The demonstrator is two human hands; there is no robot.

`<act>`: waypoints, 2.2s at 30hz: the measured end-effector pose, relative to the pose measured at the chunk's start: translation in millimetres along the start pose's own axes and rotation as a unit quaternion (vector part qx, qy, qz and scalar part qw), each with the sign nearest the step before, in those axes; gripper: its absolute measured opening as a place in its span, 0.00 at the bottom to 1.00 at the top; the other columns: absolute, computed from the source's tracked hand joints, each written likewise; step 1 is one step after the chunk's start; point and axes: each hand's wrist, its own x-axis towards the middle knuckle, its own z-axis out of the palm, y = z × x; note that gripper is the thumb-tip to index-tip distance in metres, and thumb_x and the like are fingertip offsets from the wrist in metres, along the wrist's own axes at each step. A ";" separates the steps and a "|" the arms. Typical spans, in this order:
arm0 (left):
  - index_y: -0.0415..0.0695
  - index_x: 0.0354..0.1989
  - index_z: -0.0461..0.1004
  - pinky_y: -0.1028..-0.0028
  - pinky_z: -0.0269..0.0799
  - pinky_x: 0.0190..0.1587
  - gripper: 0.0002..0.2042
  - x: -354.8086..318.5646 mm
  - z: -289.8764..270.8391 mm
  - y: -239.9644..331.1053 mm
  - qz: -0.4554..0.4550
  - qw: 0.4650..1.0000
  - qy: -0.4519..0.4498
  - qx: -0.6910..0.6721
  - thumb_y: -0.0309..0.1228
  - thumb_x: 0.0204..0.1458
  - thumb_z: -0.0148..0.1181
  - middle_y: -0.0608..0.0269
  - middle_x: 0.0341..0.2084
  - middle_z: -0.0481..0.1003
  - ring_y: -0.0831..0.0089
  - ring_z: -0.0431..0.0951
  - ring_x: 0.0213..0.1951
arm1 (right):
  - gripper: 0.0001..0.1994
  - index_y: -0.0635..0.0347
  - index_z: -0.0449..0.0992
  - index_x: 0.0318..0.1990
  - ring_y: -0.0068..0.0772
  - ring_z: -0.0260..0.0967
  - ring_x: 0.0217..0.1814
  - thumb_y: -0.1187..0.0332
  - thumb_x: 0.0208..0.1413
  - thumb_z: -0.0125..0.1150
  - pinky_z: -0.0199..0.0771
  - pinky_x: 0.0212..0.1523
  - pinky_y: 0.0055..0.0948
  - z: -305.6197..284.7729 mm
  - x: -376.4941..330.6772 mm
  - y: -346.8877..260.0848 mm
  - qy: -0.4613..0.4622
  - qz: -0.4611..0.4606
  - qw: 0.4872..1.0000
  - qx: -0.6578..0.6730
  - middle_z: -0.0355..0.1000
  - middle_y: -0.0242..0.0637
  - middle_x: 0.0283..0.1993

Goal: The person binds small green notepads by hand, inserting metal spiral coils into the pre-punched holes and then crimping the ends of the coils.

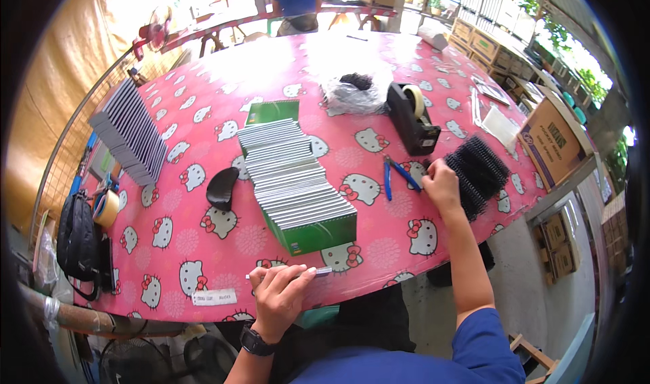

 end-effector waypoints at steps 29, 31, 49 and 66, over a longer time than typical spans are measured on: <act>0.50 0.32 0.78 0.70 0.55 0.40 0.09 1.7 -0.7 0.4 -0.082 0.995 0.034 -0.037 0.27 0.40 0.67 0.73 0.26 0.75 0.74 0.71 0.30 | 0.10 0.59 0.77 0.36 0.35 0.67 0.36 0.81 0.44 0.61 0.70 0.33 0.28 -8.3 -134.4 -133.7 -0.292 -0.313 0.827 0.364 0.68 0.36 0.33; 0.50 0.32 0.78 0.70 0.55 0.40 0.09 1.5 -2.5 1.4 -0.091 0.995 0.030 -0.033 0.27 0.40 0.67 0.73 0.26 0.75 0.74 0.71 0.31 | 0.11 0.60 0.77 0.37 0.35 0.68 0.36 0.81 0.45 0.61 0.70 0.33 0.28 -8.1 -133.9 -133.0 -0.299 -0.320 0.826 0.355 0.69 0.37 0.34; 0.54 0.37 0.75 0.68 0.55 0.44 0.15 -1.7 9.3 19.8 -0.101 0.993 -0.031 -0.045 0.30 0.38 0.67 0.74 0.32 0.72 0.74 0.71 0.38 | 0.24 0.54 0.66 0.57 0.42 0.74 0.37 0.78 0.51 0.58 0.74 0.38 0.34 -21.7 -123.8 -125.7 -0.389 -0.327 0.825 0.249 0.74 0.44 0.35; 0.53 0.35 0.72 0.64 0.57 0.44 0.12 -8.4 15.8 10.4 -0.046 0.997 -0.050 -0.037 0.37 0.43 0.65 0.72 0.35 0.72 0.74 0.70 0.41 | 0.10 0.57 0.80 0.33 0.36 0.77 0.37 0.65 0.42 0.63 0.76 0.34 0.32 130.0 -73.3 -374.2 -0.264 -0.518 0.789 -0.197 0.78 0.38 0.33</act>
